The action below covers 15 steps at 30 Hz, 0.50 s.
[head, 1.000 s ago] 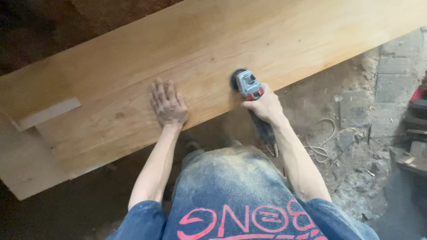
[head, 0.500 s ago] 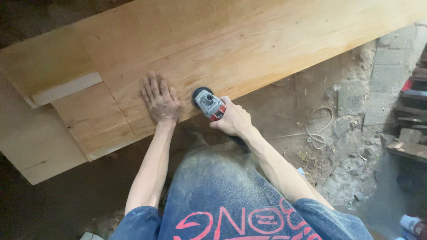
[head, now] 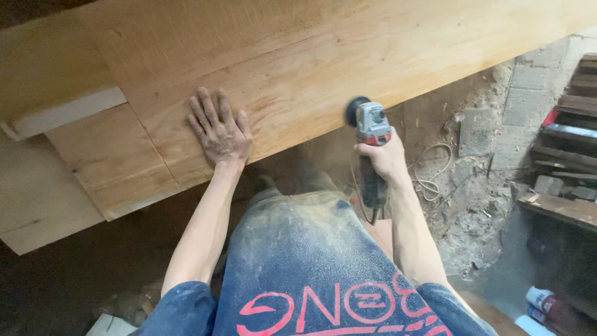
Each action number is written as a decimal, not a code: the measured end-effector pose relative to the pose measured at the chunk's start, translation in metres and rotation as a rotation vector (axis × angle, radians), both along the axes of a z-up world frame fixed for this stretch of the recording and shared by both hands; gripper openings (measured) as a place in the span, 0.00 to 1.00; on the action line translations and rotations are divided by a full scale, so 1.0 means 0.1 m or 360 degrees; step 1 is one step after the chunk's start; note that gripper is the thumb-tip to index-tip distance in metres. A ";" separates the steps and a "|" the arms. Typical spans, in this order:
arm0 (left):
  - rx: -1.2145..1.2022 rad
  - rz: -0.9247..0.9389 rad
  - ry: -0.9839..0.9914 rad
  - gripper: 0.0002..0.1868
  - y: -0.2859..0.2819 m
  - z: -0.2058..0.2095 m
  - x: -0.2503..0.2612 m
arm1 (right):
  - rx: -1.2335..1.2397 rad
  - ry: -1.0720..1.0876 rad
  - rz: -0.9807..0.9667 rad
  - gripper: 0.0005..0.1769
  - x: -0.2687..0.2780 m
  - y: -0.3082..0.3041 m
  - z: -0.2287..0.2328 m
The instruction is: The person uses an orbital sander to smooth the surface of a large wooden plank. They move the sander back and forth along the length of the plank while holding it steady with the other hand.
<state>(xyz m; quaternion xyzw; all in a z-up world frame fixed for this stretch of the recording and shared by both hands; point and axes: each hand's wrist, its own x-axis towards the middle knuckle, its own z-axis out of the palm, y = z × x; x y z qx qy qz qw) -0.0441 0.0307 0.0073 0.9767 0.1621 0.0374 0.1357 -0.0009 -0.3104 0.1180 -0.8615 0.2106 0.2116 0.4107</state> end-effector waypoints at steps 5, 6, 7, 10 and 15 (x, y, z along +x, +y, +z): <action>-0.0036 -0.0010 -0.0025 0.33 0.01 0.02 -0.03 | -0.0282 0.0260 0.0476 0.41 -0.26 0.74 0.08; -0.0040 -0.0011 -0.0018 0.32 0.01 0.02 -0.03 | -0.0309 0.0307 0.0540 0.43 -0.27 0.85 0.08; -0.0044 -0.0012 -0.0010 0.32 0.02 0.02 -0.03 | -0.0336 0.0354 0.0604 0.45 -0.27 0.89 0.10; -0.0065 -0.0007 -0.0026 0.31 0.02 0.02 -0.02 | -0.0292 0.0235 0.0475 0.43 -0.12 0.76 0.14; -0.0019 0.0018 -0.0087 0.31 0.02 -0.05 -0.03 | -0.0207 0.0081 0.0300 0.39 0.14 0.53 0.14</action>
